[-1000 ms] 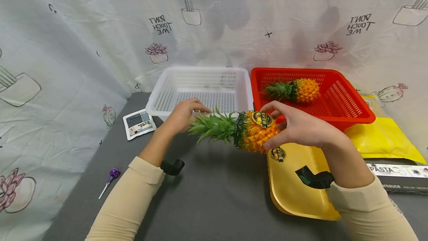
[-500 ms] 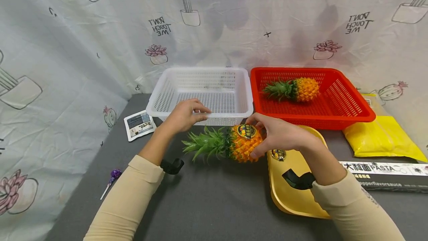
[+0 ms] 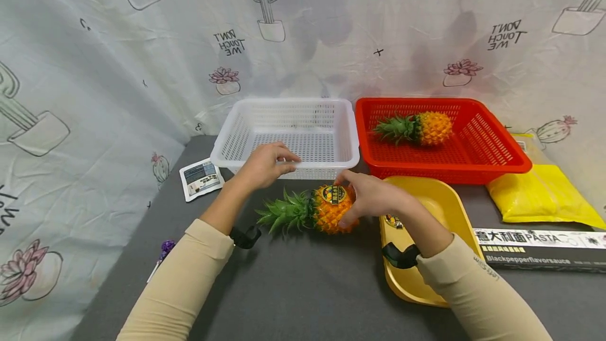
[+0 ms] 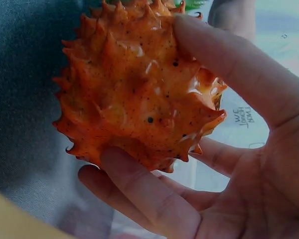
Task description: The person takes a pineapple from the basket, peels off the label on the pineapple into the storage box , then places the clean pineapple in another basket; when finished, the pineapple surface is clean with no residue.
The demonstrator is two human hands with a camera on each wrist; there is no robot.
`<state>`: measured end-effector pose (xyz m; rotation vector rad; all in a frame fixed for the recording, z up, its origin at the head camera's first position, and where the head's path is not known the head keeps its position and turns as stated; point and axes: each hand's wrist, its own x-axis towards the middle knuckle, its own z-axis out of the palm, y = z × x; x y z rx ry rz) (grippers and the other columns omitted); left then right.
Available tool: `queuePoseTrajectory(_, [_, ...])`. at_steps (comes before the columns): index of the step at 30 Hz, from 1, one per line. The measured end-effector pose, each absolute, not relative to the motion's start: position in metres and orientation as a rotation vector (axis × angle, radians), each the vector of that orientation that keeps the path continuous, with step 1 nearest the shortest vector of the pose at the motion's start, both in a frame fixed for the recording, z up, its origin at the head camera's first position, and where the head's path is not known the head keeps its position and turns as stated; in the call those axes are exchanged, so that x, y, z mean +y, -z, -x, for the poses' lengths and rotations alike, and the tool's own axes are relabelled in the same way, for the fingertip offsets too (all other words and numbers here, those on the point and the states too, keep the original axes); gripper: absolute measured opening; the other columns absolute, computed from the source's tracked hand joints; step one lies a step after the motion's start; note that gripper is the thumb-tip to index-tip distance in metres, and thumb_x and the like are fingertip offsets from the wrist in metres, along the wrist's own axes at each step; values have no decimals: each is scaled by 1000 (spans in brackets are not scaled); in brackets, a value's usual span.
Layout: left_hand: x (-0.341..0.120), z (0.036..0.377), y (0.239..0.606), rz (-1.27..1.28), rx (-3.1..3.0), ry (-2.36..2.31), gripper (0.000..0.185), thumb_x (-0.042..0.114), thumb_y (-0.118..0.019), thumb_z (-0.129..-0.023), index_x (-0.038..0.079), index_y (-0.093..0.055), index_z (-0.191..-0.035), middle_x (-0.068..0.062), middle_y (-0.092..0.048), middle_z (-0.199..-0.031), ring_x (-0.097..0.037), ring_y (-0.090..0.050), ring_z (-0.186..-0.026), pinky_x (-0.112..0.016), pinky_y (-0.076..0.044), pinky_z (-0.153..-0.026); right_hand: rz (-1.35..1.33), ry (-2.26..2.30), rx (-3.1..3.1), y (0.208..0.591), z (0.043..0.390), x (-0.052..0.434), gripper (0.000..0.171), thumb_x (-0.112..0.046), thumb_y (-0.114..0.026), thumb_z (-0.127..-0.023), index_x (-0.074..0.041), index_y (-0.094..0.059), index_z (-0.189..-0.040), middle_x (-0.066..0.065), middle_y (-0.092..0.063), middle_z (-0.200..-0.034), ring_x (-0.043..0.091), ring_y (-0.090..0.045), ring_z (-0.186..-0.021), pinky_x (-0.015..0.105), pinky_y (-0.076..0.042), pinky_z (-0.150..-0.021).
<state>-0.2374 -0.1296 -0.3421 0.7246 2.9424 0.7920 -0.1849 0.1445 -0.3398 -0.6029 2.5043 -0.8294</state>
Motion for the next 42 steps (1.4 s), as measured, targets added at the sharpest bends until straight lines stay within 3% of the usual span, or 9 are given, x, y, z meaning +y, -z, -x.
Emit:
queuePoseTrajectory(6, [-132,236,346,-716,2957,-790,23,20,-71,-99,15,-79,-120,-4,-70,-113,-24,-63,-95,-40,-50,-81,600,814,2541,346,186,136,80,-29,-94,-71,-10,-52,-136,14,-62,-130,30,-58,-111,49,-51,-99])
queuePoseTrajectory(11, [-131,234,346,-723,2972,-742,25,22,-69,-101,17,-78,-123,-5,-68,-119,-26,-63,-103,-44,-51,-86,587,801,2549,349,186,136,81,-29,-94,-73,-9,-50,-138,16,-60,-135,32,-58,-115,52,-49,-104])
queuePoseTrajectory(16, [-129,226,344,-779,3015,-670,27,22,-67,-102,16,-76,-127,-9,-66,-125,-31,-62,-113,-48,-51,-95,589,780,2549,350,186,137,82,-29,-93,-73,-9,-47,-138,17,-60,-134,30,-58,-110,49,-51,-99])
queuePoseTrajectory(22, [-124,210,348,-950,3101,-702,24,20,-69,-100,13,-78,-122,-9,-69,-118,-33,-62,-112,-51,-49,-99,567,757,2541,350,186,137,82,-29,-94,-73,-10,-46,-137,14,-61,-124,27,-57,-101,41,-52,-87])
queuePoseTrajectory(28, [-118,194,349,-1061,2956,-850,24,22,-68,-101,12,-77,-121,-4,-71,-114,-24,-67,-103,-42,-55,-89,555,731,2556,350,186,137,81,-29,-95,-72,-11,-47,-134,11,-62,-117,26,-58,-98,39,-54,-86])
queuePoseTrajectory(31, [-115,189,349,-1034,2860,-827,32,30,-71,-99,13,-74,-125,-4,-70,-120,-22,-66,-106,-42,-55,-90,564,733,2562,349,184,136,80,-28,-95,-72,-10,-47,-133,11,-62,-115,25,-59,-97,39,-54,-86])
queuePoseTrajectory(37, [-105,186,351,-944,2763,-679,63,48,-78,-89,12,-64,-139,-5,-62,-138,-25,-59,-126,-47,-49,-106,565,718,2574,348,182,135,81,-29,-96,-71,-10,-47,-132,11,-59,-112,24,-58,-96,36,-53,-83])
queuePoseTrajectory(42, [-95,185,353,-906,2730,-611,66,48,-80,-85,12,-63,-138,-3,-61,-135,-22,-58,-124,-44,-48,-107,555,708,2591,349,178,134,80,-27,-97,-70,-12,-47,-131,11,-58,-113,24,-57,-97,36,-55,-85])
